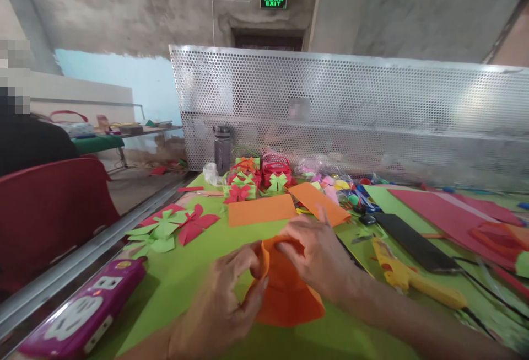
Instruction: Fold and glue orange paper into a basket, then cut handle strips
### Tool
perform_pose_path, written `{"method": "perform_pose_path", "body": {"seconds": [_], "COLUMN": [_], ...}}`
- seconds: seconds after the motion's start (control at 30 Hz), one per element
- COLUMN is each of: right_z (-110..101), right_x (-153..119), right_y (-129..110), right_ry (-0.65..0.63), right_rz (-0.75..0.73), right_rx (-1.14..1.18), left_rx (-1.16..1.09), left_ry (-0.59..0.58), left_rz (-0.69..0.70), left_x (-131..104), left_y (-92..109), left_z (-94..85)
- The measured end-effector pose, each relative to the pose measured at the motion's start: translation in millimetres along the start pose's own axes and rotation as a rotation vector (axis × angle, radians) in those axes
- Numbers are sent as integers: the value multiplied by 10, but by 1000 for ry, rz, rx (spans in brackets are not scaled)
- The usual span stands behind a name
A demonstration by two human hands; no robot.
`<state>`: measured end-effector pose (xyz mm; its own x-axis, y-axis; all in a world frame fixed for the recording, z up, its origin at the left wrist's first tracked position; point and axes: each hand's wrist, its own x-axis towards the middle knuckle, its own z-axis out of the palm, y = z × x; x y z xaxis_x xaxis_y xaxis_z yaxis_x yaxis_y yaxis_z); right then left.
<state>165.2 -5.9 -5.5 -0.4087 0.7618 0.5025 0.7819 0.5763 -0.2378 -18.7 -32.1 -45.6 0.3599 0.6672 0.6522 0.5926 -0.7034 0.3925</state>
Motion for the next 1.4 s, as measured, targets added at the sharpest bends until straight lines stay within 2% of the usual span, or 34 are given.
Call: {"method": "perform_pose_path", "body": {"seconds": [0.2, 0.37, 0.67, 0.83, 1.13, 1.4], "right_z": [-7, -27, -37, -36, -49, -64], "right_x": [-5, -17, 6, -3, -9, -21], "right_y": [-1, -28, -6, -19, -30, -48], "right_ry": [4, -1, 8, 20, -1, -10], "right_rz": [-3, -80, -42, -57, -69, -94], "right_rx": [29, 64, 62, 119, 112, 147], "left_rx": [-95, -116, -23, 37, 27, 35], "left_ry": [0, 24, 106, 137, 166, 145], "left_rz": [-206, -251, -43, 0, 186, 214], "left_x": [-25, -17, -26, -62, -83, -71], "left_y": [-43, -62, -13, -22, -14, -11], "left_z": [84, 115, 69, 83, 51, 44]}}
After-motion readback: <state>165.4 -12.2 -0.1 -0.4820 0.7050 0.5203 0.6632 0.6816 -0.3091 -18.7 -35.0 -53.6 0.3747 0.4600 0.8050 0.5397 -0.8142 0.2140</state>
